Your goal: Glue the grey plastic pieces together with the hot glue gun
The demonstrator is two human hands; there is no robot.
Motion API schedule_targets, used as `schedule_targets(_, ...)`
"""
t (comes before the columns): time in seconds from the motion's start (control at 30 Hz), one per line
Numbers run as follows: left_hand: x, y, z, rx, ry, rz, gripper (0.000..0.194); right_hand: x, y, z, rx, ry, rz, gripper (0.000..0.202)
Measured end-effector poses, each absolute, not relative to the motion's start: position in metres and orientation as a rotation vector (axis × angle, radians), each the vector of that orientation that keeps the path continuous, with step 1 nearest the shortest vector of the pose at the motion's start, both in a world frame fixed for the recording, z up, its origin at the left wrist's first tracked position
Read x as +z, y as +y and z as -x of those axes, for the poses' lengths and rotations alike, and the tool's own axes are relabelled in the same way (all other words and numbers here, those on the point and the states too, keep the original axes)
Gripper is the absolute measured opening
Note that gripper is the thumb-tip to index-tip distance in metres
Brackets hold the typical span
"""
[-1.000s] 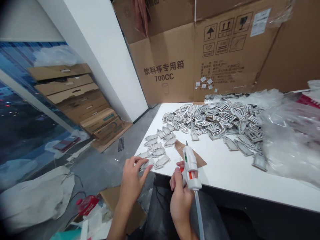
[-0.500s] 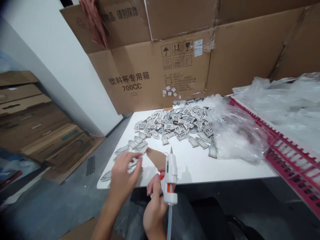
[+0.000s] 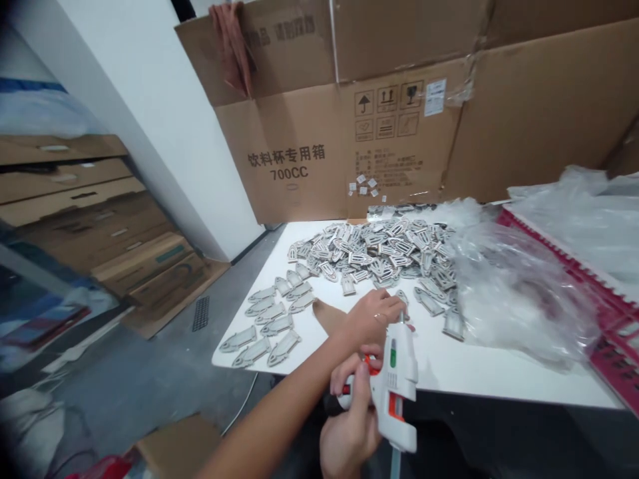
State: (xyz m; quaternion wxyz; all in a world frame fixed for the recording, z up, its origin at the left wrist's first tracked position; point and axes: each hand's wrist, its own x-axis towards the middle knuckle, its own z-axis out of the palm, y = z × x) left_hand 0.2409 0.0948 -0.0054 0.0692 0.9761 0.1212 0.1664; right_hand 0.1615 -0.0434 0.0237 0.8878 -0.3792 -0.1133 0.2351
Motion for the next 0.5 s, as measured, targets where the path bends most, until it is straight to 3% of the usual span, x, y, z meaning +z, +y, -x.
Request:
schedule_targets(0.13, -0.004, 0.087, -0.228, 0.47, 0.587, -2.766, 0.015, 0.024, -0.046, -0.159, 0.494, -0.246, 0.769, 0.006)
schedule_targets(0.37, -0.01, 0.09, -0.231, 0.594, 0.765, -2.402, 0.049, 0.025, -0.048, -0.157, 0.457, -0.269, 0.757, 0.004)
schedule_targets(0.5, -0.003, 0.083, -0.222, 0.738, 0.788, -2.227, 0.03, 0.024, -0.049, -0.158, 0.472, -0.283, 0.749, 0.003)
